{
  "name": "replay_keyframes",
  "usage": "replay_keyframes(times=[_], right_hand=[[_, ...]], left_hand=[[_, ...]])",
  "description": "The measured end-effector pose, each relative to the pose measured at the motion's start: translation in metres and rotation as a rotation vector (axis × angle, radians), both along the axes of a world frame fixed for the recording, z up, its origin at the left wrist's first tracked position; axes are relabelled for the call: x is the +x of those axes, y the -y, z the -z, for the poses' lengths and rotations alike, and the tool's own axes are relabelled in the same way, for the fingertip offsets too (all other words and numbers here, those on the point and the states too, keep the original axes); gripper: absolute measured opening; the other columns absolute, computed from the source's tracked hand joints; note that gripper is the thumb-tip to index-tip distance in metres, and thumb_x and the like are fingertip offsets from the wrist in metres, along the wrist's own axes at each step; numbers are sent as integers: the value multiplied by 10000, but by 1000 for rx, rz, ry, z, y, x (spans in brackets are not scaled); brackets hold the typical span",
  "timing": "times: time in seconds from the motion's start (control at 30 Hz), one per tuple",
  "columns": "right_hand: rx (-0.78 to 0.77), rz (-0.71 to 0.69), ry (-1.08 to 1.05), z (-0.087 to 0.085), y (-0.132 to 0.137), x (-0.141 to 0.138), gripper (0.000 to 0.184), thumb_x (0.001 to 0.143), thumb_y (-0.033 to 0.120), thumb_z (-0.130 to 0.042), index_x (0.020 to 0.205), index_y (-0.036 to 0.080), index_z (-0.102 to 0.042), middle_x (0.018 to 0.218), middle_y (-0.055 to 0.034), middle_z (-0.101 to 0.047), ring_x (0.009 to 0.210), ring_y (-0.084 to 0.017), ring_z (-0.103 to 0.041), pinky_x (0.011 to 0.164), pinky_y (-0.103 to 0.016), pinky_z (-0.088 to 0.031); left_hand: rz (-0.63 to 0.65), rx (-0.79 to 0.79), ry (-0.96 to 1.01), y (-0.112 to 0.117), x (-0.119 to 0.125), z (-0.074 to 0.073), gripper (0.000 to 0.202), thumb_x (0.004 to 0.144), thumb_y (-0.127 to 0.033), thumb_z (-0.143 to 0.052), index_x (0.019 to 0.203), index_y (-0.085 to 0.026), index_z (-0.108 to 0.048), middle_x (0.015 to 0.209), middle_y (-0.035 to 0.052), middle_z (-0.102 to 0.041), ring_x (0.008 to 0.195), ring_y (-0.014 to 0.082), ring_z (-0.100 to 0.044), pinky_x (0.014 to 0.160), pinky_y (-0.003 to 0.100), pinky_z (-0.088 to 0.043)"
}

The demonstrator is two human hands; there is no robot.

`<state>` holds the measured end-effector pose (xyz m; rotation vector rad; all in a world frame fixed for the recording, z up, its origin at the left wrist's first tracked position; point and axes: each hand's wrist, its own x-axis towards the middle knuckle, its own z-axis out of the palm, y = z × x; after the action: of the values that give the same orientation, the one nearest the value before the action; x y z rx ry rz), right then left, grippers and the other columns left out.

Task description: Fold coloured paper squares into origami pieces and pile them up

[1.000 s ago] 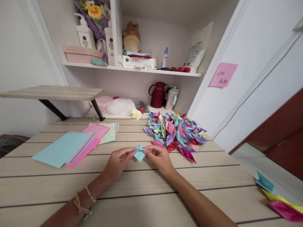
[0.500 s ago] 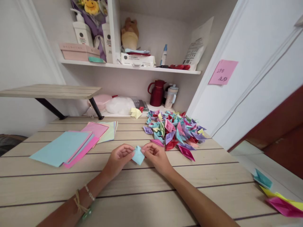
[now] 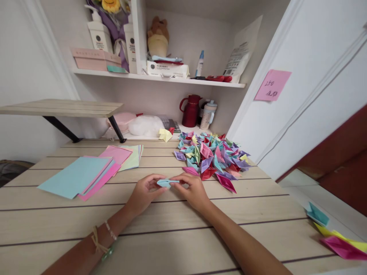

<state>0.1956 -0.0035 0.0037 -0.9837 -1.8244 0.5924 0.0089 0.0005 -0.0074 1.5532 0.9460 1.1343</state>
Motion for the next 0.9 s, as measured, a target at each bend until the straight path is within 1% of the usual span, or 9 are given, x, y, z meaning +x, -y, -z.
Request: replay_keyframes(times=[0.1, 0.17, 0.27, 0.37, 0.5, 0.6, 0.67, 0.77, 0.9], right_hand=[[-39, 0, 1, -2, 2, -1, 134, 761, 252, -587, 834, 191, -680, 683, -29, -649, 596, -138, -549, 515, -230, -400], [-110, -40, -27, -1, 2, -2, 152, 775, 279, -567, 825, 178, -670, 671, -24, -650, 574, -129, -549, 506, -223, -402], [-242, -107, -59, 2, 2, -2, 194, 792, 324, -543, 790, 168, -659, 644, -19, -648, 548, -123, -554, 486, -214, -404], [-316, -141, -72, 3, 1, -1, 201, 782, 338, -558, 787, 163, -657, 626, -21, -649, 537, -127, -562, 474, -213, -403], [-362, -224, -124, 0, 2, 0, 208, 810, 336, -519, 818, 162, -632, 693, -38, -667, 621, -152, -621, 548, -235, -449], [-403, -291, -155, 1, 3, -1, 180, 836, 295, -466, 932, 176, -560, 722, -32, -667, 647, -157, -646, 575, -240, -466], [-365, -276, -97, 3, 3, -1, 175, 830, 245, -454, 986, 187, -509, 688, -13, -654, 606, -143, -633, 548, -224, -454], [-193, -162, 67, 5, 3, -1, 204, 771, 162, -490, 972, 191, -499, 575, 37, -587, 494, -108, -549, 508, -198, -412], [-40, -67, 120, 6, 5, -1, 184, 741, 130, -483, 912, 186, -519, 532, 56, -519, 447, -87, -467, 480, -182, -389]], left_hand=[[-17, 69, -115, 0, 0, 0, 132, 733, -244, -607, 835, -161, -613, 769, 24, -631, 738, 151, -581, 684, 254, -458], [-5, 109, -163, 0, -1, -2, 105, 768, -256, -566, 808, -164, -598, 707, 8, -599, 675, 136, -562, 633, 241, -449], [4, 232, -263, 0, -3, -5, 106, 794, -250, -532, 777, -167, -596, 710, 10, -573, 676, 136, -547, 630, 242, -432], [-11, 361, -338, -1, -4, -7, 123, 808, -240, -512, 774, -174, -611, 757, 26, -566, 724, 147, -533, 652, 250, -422], [-14, 360, -301, -1, -3, -5, 129, 816, -242, -497, 786, -180, -606, 754, 23, -553, 719, 146, -530, 648, 250, -431], [-7, 328, -271, -1, -3, -5, 130, 811, -235, -502, 814, -181, -621, 761, 27, -557, 723, 147, -543, 663, 257, -442], [-6, 324, -268, 0, -2, -6, 145, 804, -234, -512, 853, -188, -640, 771, 33, -567, 736, 153, -552, 676, 267, -449], [-4, 302, -226, 2, -1, -6, 167, 782, -241, -543, 902, -197, -651, 821, 49, -586, 777, 166, -568, 712, 287, -462], [-14, 152, -67, 3, 2, -5, 193, 751, -244, -589, 932, -184, -616, 883, 54, -597, 834, 165, -580, 753, 287, -467]])
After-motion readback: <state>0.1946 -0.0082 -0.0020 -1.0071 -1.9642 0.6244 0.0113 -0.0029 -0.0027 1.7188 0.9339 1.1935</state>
